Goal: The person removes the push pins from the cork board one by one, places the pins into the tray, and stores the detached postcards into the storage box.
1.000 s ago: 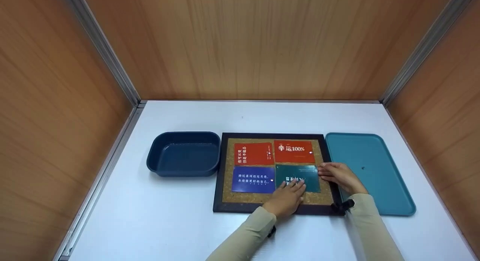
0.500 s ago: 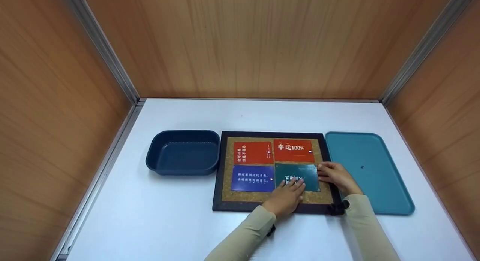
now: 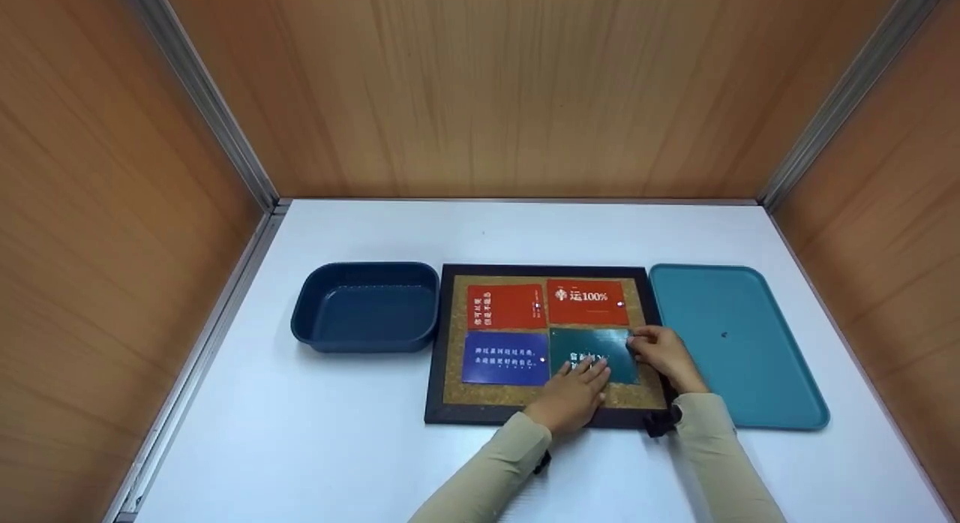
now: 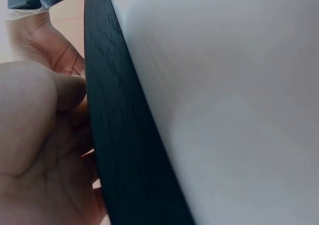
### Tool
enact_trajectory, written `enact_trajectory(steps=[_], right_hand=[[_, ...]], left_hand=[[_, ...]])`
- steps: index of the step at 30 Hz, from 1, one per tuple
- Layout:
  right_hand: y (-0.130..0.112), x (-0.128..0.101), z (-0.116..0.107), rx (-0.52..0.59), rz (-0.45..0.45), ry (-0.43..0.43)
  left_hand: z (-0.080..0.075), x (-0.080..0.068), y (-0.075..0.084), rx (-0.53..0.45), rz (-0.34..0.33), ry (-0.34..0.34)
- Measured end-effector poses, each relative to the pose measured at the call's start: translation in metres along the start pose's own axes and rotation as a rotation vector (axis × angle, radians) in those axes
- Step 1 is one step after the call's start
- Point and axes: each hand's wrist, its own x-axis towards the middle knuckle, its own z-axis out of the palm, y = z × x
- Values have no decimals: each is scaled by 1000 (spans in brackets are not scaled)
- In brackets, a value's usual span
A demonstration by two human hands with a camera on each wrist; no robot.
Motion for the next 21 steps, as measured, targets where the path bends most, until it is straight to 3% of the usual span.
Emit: enact_trajectory(steps=[12, 21], right_hand=[[5, 0, 7, -83, 10, 46], [4, 1, 6, -116, 2, 38]], left_hand=[[2, -1, 0, -9, -3, 5], [2, 0, 0, 45, 3, 14]])
